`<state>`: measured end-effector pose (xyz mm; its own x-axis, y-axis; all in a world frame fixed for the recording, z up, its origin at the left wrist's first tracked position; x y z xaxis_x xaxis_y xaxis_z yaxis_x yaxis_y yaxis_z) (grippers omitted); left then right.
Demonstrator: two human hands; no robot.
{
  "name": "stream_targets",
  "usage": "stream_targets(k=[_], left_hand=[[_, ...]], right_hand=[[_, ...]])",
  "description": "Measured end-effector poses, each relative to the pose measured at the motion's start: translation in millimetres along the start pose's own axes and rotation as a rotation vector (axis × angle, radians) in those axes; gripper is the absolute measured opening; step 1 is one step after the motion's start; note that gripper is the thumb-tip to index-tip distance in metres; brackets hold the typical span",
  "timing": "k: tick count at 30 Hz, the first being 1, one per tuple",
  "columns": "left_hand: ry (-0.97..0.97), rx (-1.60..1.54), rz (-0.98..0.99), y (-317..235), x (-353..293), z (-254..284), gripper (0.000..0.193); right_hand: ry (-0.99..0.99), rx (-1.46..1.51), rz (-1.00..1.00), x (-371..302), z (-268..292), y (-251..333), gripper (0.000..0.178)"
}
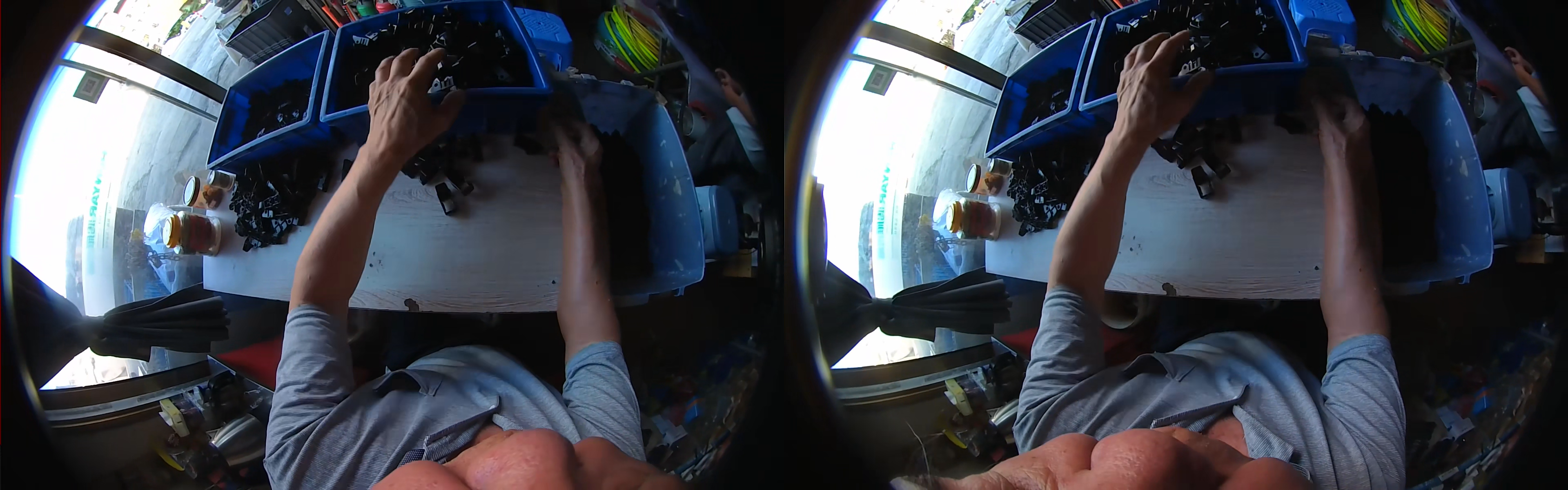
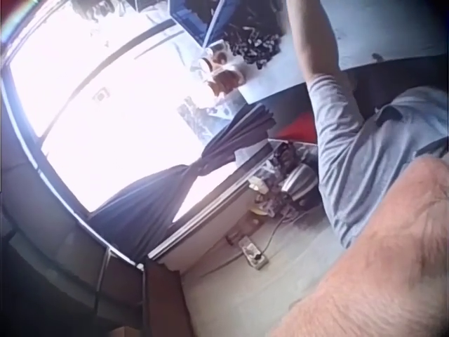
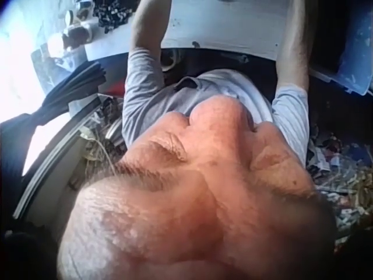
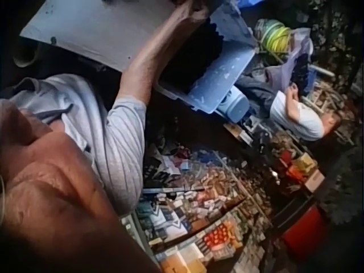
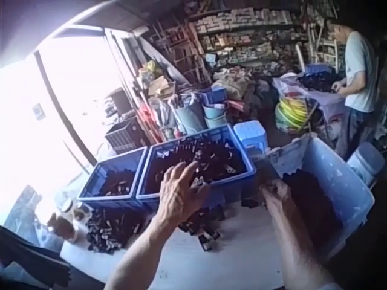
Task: Assembling or inspecting small black plastic components at a factory workbench.
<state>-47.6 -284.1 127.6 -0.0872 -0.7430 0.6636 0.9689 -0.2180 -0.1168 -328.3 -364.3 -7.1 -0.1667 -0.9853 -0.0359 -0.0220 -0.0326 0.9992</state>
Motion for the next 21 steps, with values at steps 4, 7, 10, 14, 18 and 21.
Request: stream_targets(k=[4, 7, 10, 14, 18, 21], left_hand=[[0.420, -0.020, 0.161, 33, 32, -37, 0.085], [0.614, -0.051, 0.221, 45, 53, -65, 0.083], [0.603, -0.020, 0.196, 56, 64, -71, 0.081], [0.519, 0.161, 0.186, 53, 62, -71, 0.075], [0.444, 0.147, 0.116, 42, 61, -65, 0.070], [0.508, 0.168, 0.153, 40, 63, -55, 0.069]], right_hand=[[-0.022, -0.037, -0.065, -9, -3, 7, 0.036], [-0.040, -0.044, -0.094, -9, -1, 10, 0.035], [-0.059, -0.056, -0.107, -12, -6, 12, 0.034], [-0.073, -0.038, -0.100, -14, -6, 15, 0.034], [-0.075, -0.012, -0.082, -11, -2, 11, 0.035], [-0.051, -0.024, -0.084, -11, -5, 9, 0.034]])
Point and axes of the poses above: each hand's wrist, its own x-axis towards the middle knuckle, its own z-axis out of the back of the hand, y = z × x, the point moved 3 cm from there along x, towards the middle knuckle, and after that the axes turned 3 degrees about x, right-handed, at the moved point
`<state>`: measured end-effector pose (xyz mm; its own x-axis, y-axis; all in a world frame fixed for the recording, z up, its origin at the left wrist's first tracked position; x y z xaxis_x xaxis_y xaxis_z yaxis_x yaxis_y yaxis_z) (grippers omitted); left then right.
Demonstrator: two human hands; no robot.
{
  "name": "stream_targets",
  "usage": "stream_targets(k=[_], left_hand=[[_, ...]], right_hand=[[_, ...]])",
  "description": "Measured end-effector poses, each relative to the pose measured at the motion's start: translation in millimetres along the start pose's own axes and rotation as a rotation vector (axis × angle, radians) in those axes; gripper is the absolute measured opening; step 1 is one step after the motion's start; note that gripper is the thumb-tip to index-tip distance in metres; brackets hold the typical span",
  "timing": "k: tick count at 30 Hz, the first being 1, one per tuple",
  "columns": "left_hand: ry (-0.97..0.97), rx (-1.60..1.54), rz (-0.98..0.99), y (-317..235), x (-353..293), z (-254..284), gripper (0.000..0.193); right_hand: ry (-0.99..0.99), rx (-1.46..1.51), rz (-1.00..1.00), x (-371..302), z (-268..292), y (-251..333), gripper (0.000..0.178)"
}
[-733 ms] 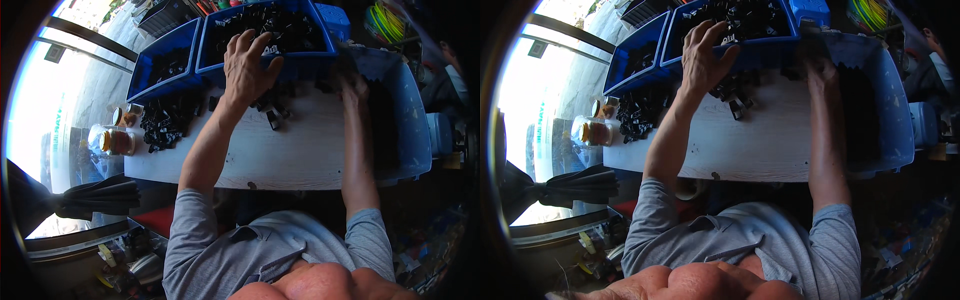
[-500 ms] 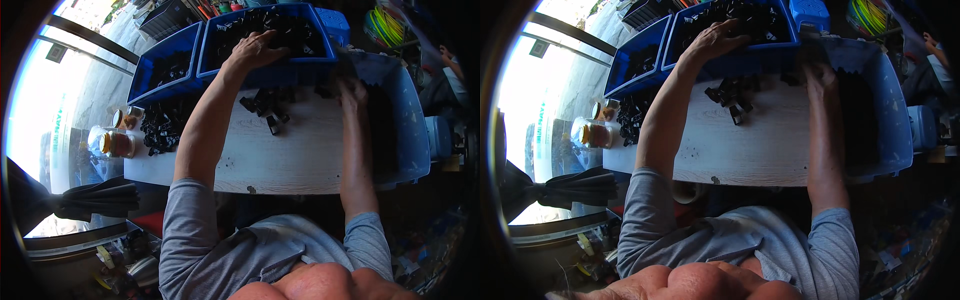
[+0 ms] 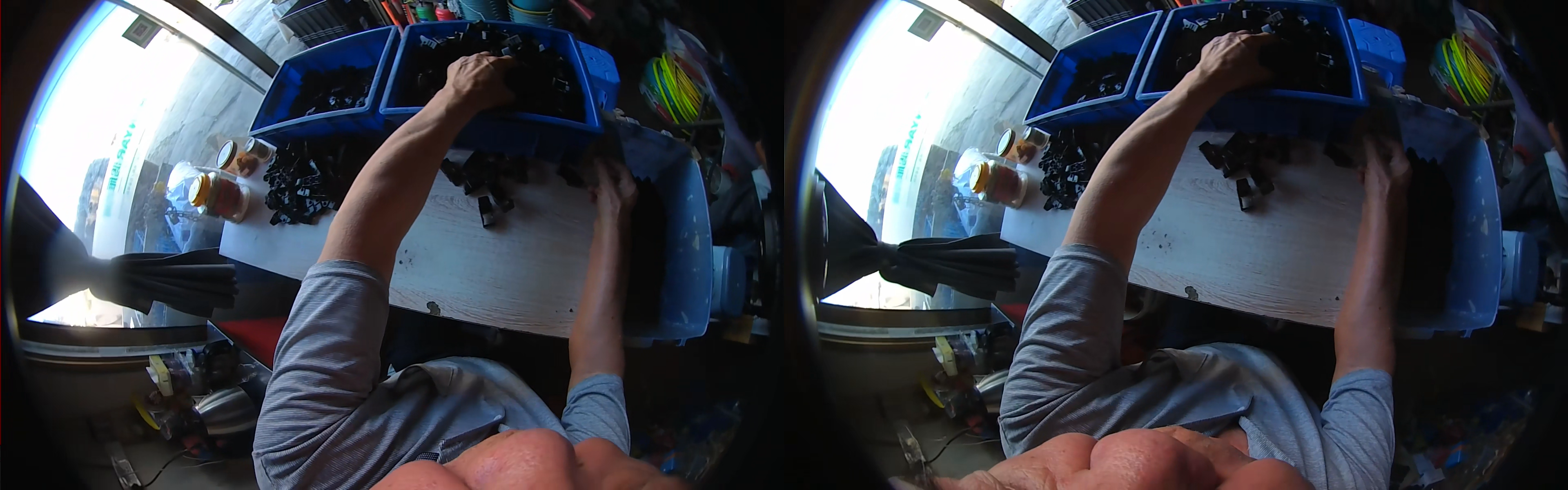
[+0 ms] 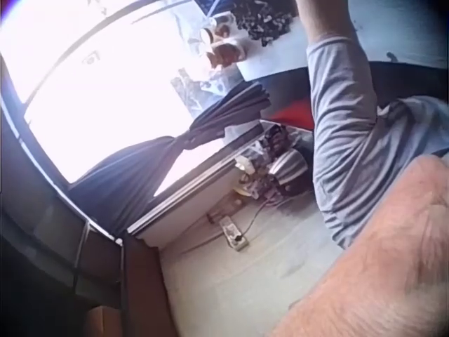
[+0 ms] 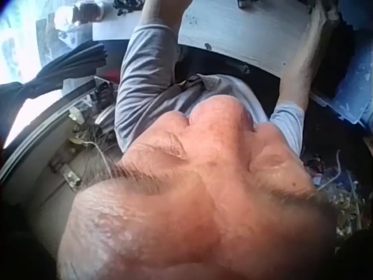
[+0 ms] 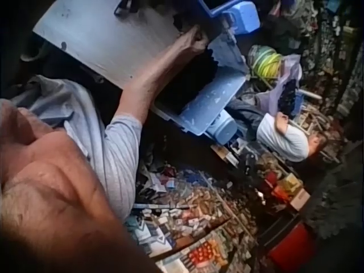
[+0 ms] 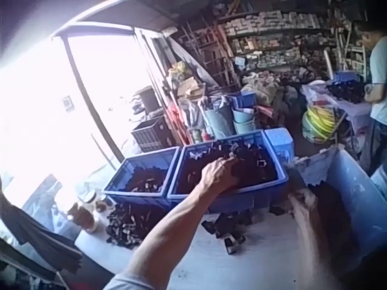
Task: Assembling or inspecting small black plastic components at a factory workbench.
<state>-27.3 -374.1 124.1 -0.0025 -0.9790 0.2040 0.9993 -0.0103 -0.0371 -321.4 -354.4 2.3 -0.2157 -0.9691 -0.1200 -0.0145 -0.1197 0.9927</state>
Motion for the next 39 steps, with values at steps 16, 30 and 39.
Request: stream_targets(k=[16, 30, 39], left_hand=[[-0.081, -0.134, 0.021, 1, -3, 1, 0.045], [-0.298, -0.410, 0.054, 9, -6, 19, 0.043], [-0.494, -0.619, 0.073, 20, -17, 34, 0.042]], right_hand=[[0.026, 0.078, 0.007, 5, 2, -8, 0.038], [0.029, 0.043, -0.016, 6, 4, -8, 0.040], [0.007, 0.021, 0.012, 9, 3, -11, 0.041]])
Point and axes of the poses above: each hand's wrist, its own x-axis towards the middle knuckle, its own z-axis out of the back of the hand, y = z × x, the point moved 3 cm from there along x, towards the middle knuckle, and after that the axes turned 3 degrees about x, right-handed, at the moved point
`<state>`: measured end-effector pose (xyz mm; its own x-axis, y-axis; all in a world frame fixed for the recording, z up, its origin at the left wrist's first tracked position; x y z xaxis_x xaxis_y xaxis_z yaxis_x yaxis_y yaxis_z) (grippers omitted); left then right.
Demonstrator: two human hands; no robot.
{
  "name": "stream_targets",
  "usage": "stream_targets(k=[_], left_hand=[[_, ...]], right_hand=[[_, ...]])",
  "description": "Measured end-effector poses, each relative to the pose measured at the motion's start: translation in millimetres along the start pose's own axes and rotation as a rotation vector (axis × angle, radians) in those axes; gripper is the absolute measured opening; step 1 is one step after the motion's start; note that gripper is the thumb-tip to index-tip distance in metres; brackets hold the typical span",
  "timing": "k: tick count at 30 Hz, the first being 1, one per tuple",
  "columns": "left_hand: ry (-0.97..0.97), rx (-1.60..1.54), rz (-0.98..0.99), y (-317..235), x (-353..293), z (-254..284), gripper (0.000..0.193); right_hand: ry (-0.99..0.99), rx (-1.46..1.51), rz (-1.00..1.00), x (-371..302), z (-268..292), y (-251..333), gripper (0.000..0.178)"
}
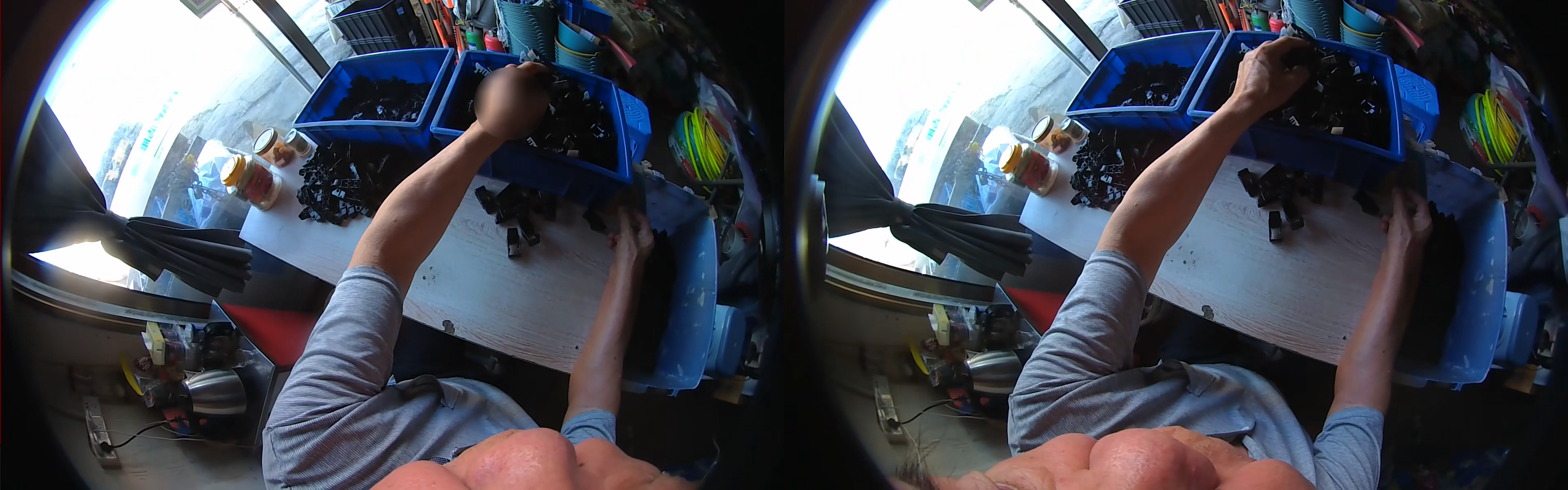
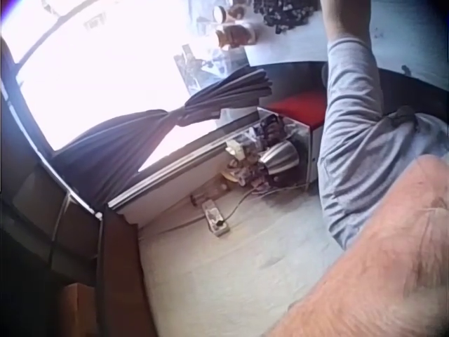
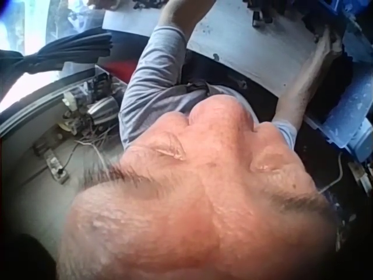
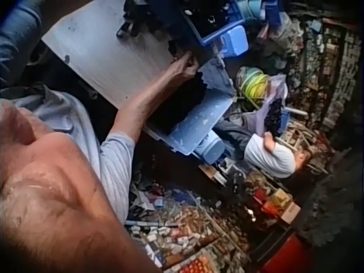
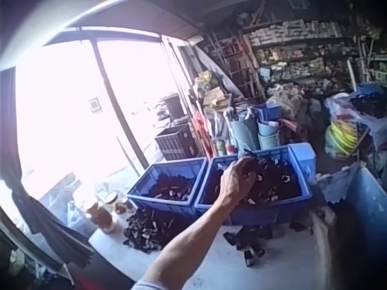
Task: Assembling or inspecting small black plastic components at a factory workbench.
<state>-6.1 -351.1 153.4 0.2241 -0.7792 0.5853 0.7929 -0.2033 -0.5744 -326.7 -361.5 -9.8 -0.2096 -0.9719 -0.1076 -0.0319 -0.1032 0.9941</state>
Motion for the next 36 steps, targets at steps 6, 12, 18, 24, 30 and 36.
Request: stream_targets(k=[6, 12, 18, 24, 30, 36], left_hand=[[-0.140, -0.115, -0.039, -19, -22, 27, 0.043], [-0.246, -0.128, -0.116, -37, -62, 42, 0.041], [-0.427, 0.078, -0.303, -29, -108, 43, 0.041], [-0.350, 0.126, -0.313, -17, -169, 22, 0.045], [-0.080, 0.283, -0.211, -8, -188, -2, 0.049], [0.053, 0.334, -0.187, -13, -195, -15, 0.055]], right_hand=[[-0.010, 0.013, -0.001, -5, -1, 2, 0.041], [-0.042, 0.009, -0.011, 4, 5, -6, 0.037], [0.033, 0.050, -0.050, 21, 4, -21, 0.040], [-0.031, -0.066, -0.010, -2, 0, 12, 0.039], [-0.001, 0.045, -0.006, -14, -6, 15, 0.032], [-0.044, -0.021, -0.027, -23, -4, 25, 0.029]])
Point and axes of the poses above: each hand's wrist, its own x-axis towards the middle knuckle, its own z-axis out of the back of the hand, y = z × x, the point moved 3 cm from there along x, towards the middle knuckle, and after that the axes turned 3 degrees about x, right-handed, at the moved point
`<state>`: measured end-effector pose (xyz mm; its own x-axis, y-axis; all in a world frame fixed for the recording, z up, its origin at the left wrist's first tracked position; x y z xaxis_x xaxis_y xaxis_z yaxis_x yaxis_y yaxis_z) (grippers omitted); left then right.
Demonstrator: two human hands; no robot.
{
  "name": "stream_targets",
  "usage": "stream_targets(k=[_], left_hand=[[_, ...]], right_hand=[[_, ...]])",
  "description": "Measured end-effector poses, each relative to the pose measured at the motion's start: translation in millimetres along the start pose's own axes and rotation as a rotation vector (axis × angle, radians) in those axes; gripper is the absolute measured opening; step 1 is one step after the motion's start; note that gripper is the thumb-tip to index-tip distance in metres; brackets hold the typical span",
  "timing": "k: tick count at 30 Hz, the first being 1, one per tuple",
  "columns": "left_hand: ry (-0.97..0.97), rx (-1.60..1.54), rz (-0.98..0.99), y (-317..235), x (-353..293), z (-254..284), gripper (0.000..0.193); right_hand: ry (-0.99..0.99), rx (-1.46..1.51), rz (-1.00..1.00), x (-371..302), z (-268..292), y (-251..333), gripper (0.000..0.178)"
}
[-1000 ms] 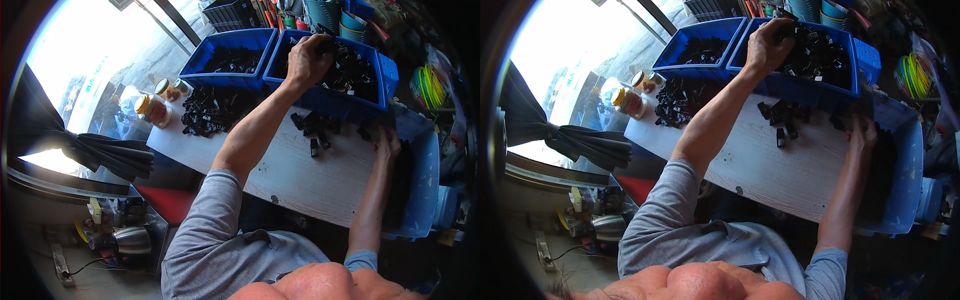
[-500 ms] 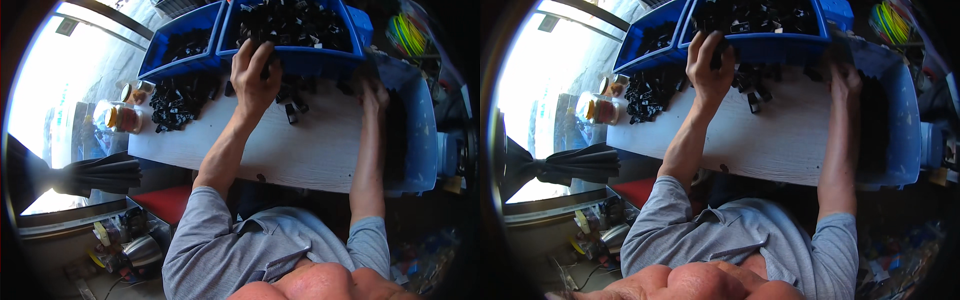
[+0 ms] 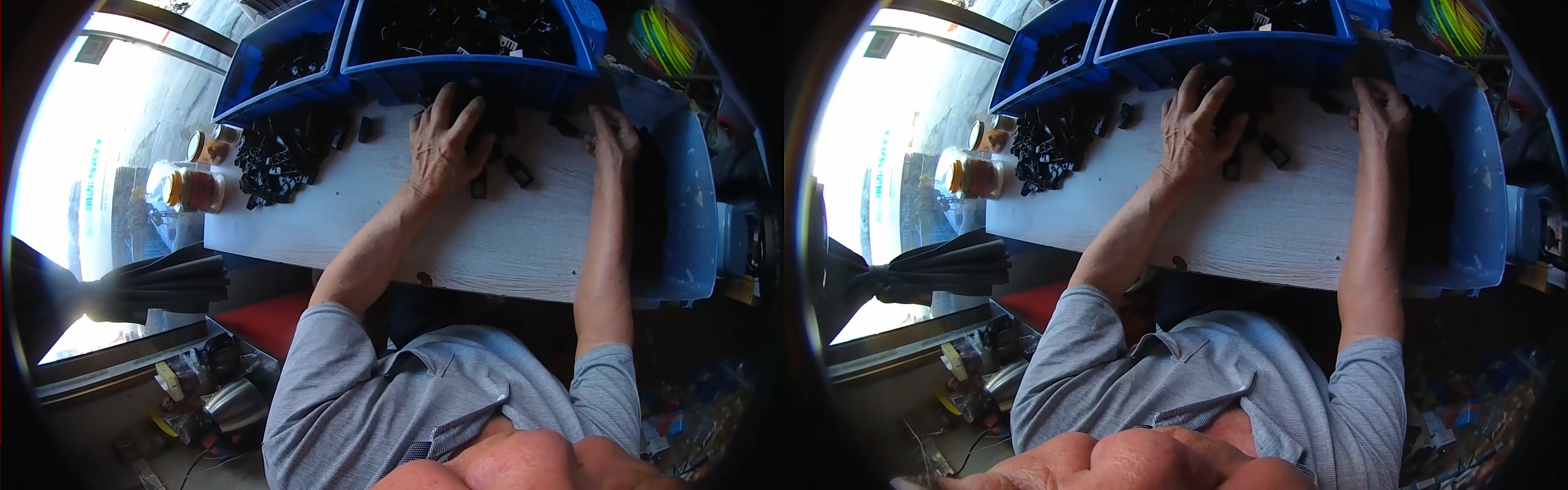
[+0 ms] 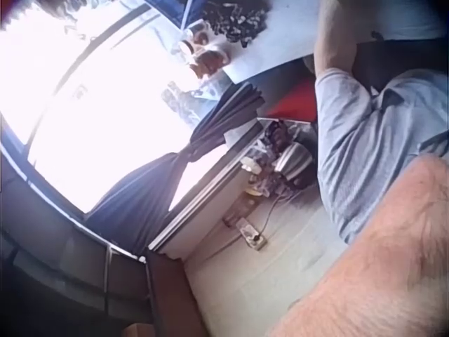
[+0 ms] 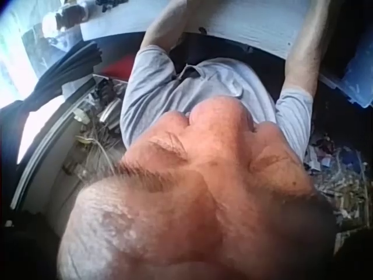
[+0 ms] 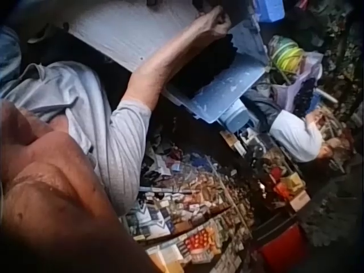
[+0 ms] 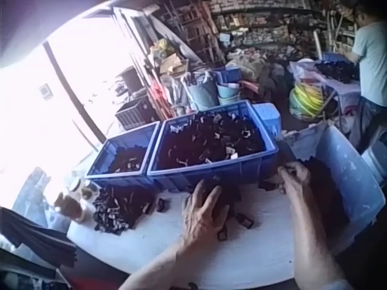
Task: Assembling or inspecting small black plastic components at a factory workbench.
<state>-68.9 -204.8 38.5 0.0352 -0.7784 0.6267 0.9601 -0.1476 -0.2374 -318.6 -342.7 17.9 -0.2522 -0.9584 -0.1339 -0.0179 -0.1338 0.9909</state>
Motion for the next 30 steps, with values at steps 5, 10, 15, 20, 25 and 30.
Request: stream_targets(k=[5, 10, 15, 20, 25, 30], left_hand=[[-0.043, 0.008, -0.043, -5, 8, 21, 0.058], [-0.195, -0.225, 0.058, 19, 6, 22, 0.048], [-0.154, -0.298, 0.045, 19, 5, 21, 0.053], [-0.110, -0.216, -0.024, 14, 8, 25, 0.052], [-0.136, -0.171, -0.023, 4, 8, 27, 0.043], [-0.123, -0.280, 0.060, 9, 8, 28, 0.042]], right_hand=[[0.008, 0.018, 0.002, 8, 3, -7, 0.031], [0.030, 0.012, -0.023, 2, -3, 0, 0.032], [0.037, 0.037, -0.005, 3, 0, 1, 0.033], [0.039, -0.003, -0.009, -1, 0, 4, 0.032], [0.046, 0.015, -0.002, 0, 2, 1, 0.034], [0.023, -0.045, 0.000, -3, -1, 3, 0.035]])
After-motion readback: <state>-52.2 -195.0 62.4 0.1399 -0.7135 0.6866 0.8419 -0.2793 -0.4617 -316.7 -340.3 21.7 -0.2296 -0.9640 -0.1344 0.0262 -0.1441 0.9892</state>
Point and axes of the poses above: each hand's wrist, its own x-axis towards the middle knuckle, its own z-axis out of the back of the hand, y = z × x, the point moved 3 cm from there along x, towards the middle knuckle, and after that the axes turned 3 degrees about x, right-handed, at the moved point
